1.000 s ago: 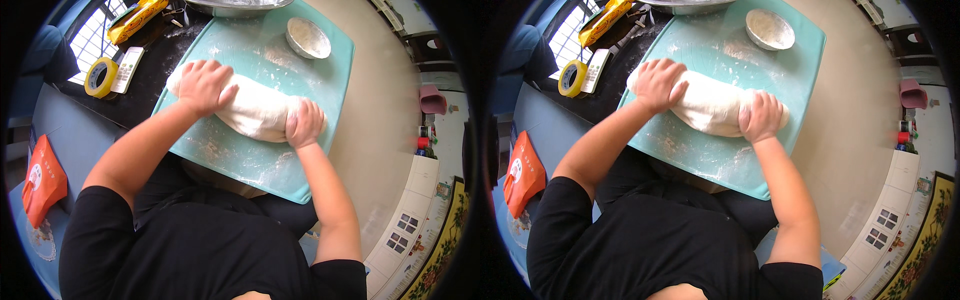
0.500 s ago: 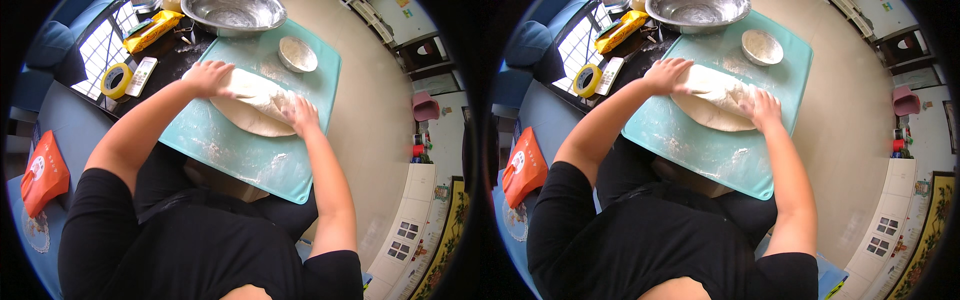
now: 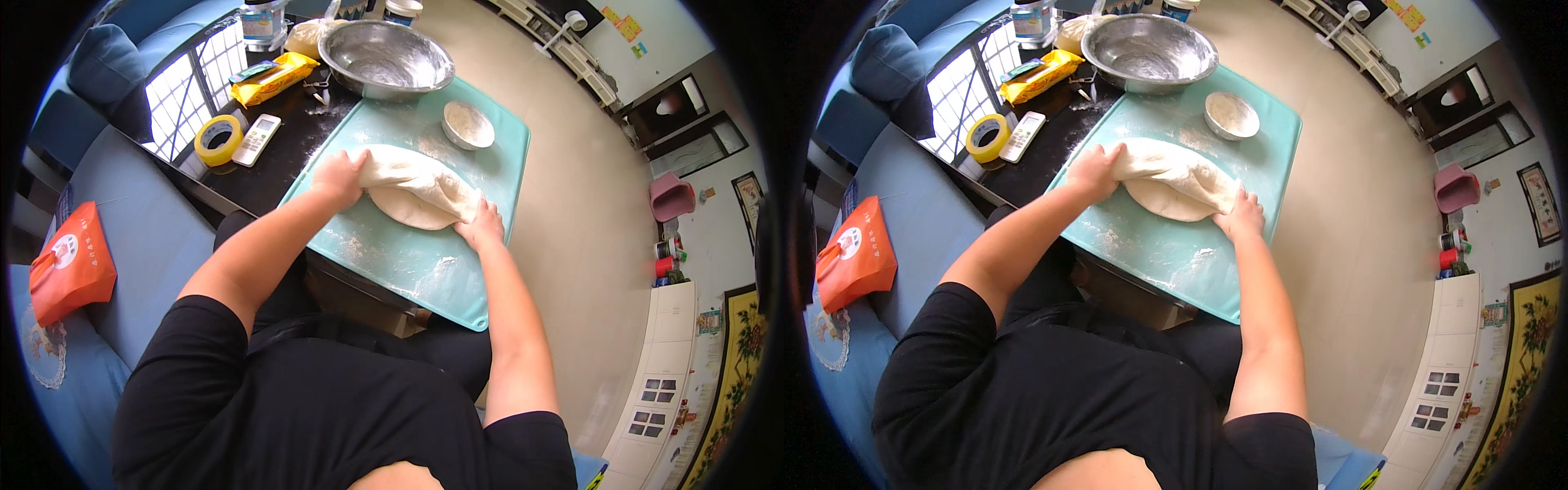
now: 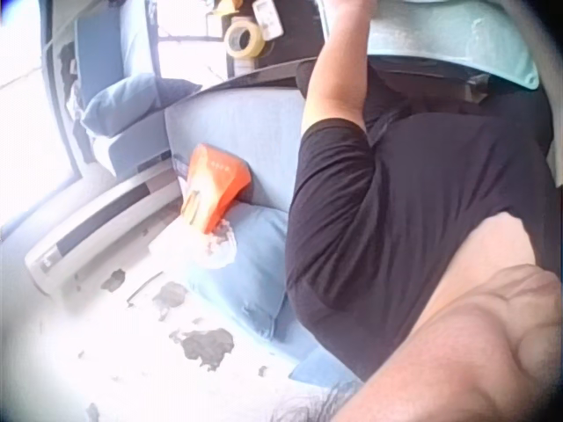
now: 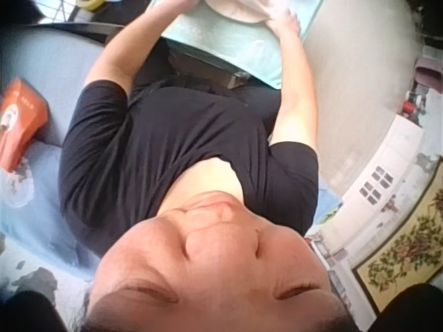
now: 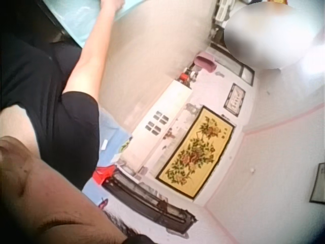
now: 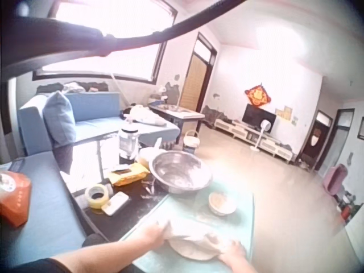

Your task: The person kneads a large ball of dough on a light blue cutting board. They repeatedly fold, press, and turn the dough by hand, occasionally adding flour from a small bowl to prevent sticking. The dough is worked into a smooth, elongated shape by the end of the clip.

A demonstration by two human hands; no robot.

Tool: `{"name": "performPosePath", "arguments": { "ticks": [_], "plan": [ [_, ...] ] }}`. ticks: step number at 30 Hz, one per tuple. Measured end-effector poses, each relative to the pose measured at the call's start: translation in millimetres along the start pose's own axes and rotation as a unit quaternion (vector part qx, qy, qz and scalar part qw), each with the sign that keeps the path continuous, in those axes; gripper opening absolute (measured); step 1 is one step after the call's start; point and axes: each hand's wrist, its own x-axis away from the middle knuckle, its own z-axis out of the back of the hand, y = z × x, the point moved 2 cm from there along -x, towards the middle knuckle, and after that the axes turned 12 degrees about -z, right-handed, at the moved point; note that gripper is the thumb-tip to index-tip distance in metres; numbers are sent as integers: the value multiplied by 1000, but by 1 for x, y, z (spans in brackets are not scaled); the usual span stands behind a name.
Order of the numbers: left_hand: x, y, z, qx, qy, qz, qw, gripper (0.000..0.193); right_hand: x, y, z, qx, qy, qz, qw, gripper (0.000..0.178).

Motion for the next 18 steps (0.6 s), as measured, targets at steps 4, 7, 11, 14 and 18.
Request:
{"name": "performPosePath", "arguments": {
  "ticks": [4, 7, 11, 14, 18],
  "plan": [
    [14, 14, 15, 119, 21, 42, 992, 56, 9, 8, 6, -93, 11, -51, 994, 78],
    [13, 7, 10, 239, 70, 99, 964, 53, -6, 11, 22, -269, -12, -51, 962, 53],
    [20, 28, -6, 756, 9, 189, 626, 35, -18, -2, 78, -485, -39, -18, 873, 45],
    [33, 61, -29, 879, -62, 238, 409, 31, -4, -28, 122, -433, -1, 78, 898, 52],
    [74, 95, -24, 882, -71, 296, 360, 37, 68, -93, 130, -166, -11, 164, 972, 66]
  ]
}}
